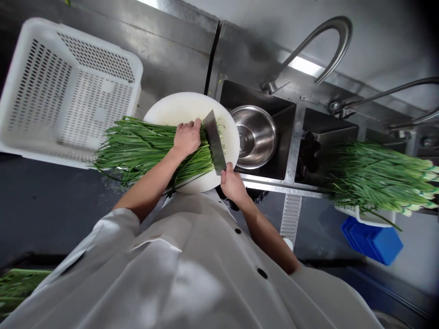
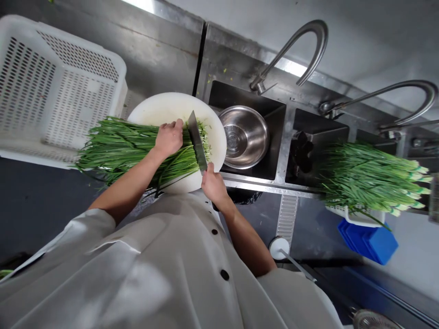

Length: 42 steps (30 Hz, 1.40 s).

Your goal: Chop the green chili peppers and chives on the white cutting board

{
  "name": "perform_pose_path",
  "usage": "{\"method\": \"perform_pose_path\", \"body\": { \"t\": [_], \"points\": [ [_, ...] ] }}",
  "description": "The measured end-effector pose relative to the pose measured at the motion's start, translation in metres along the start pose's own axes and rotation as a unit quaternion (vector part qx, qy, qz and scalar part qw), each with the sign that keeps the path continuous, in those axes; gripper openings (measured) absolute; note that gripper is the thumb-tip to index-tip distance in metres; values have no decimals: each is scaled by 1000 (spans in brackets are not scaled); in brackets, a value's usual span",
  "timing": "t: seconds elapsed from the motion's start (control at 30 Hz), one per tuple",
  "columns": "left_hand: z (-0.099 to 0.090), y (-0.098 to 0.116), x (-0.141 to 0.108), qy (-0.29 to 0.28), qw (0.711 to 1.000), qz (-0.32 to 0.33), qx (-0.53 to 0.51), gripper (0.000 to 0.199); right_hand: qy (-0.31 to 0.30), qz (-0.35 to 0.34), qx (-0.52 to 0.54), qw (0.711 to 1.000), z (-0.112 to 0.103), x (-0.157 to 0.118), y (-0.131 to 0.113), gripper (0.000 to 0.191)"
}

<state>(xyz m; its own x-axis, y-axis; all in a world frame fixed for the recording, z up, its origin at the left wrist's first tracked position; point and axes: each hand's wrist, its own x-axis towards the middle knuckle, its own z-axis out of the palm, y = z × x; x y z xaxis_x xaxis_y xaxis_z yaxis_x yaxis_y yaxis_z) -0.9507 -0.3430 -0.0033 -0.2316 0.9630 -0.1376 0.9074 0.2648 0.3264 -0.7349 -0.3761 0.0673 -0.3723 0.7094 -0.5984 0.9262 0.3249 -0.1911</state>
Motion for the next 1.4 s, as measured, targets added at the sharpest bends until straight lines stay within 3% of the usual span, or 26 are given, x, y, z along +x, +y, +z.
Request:
{"method": "perform_pose_path", "body": {
  "t": [0.17, 0.27, 0.4, 0.5, 0.6, 0.73, 0.83, 0.93, 1.03, 1.13, 1.3, 1.4],
  "points": [
    [5, -9, -10, 3, 999, 24, 40, 44, -30, -9, -25, 999, -35, -30, -19, 30],
    [8, -7, -13, -4, 999, 34, 41, 42, -57, -21, -26, 998, -43, -26, -25, 34],
    [8, -6, -12, -10, 999, 45, 22, 41, -57, -41, 14, 997, -34, 16, -29, 36],
    [8, -6, -11, -7, 999, 41, 14, 41, -19, -45, 30, 998, -21, 58, -36, 34],
    [8, -7, -12, -3, 999, 39, 25, 41, 7, -54, 29, 998, -22, 75, -43, 31],
    [6, -7, -12, 0, 999, 29, 32, 41, -30, -50, 22, 998, -48, 38, -32, 27],
    [5, -6, -13, 1, 1000, 21, 13, 41, -69, -35, 15, 997, -50, -5, -16, 23],
    [6, -4, -13, -3, 1000, 15, -8, 43, -85, -16, 8, 996, -21, -18, -6, 22],
    [8, -4, -13, -6, 1000, 11, -7, 43, -58, 14, 1, 998, 15, -2, -6, 27],
    [10, -8, -13, -2, 1000, 5, -7, 43, -28, 17, -6, 999, 27, 14, -8, 32],
    [12, -13, -11, -1, 1000, -4, -4, 44, -10, 0, -21, 1000, -9, -10, -16, 34],
    [10, -12, -12, 0, 1000, 3, 1, 43, -34, -10, -30, 999, -34, -32, -26, 33]
  ]
}}
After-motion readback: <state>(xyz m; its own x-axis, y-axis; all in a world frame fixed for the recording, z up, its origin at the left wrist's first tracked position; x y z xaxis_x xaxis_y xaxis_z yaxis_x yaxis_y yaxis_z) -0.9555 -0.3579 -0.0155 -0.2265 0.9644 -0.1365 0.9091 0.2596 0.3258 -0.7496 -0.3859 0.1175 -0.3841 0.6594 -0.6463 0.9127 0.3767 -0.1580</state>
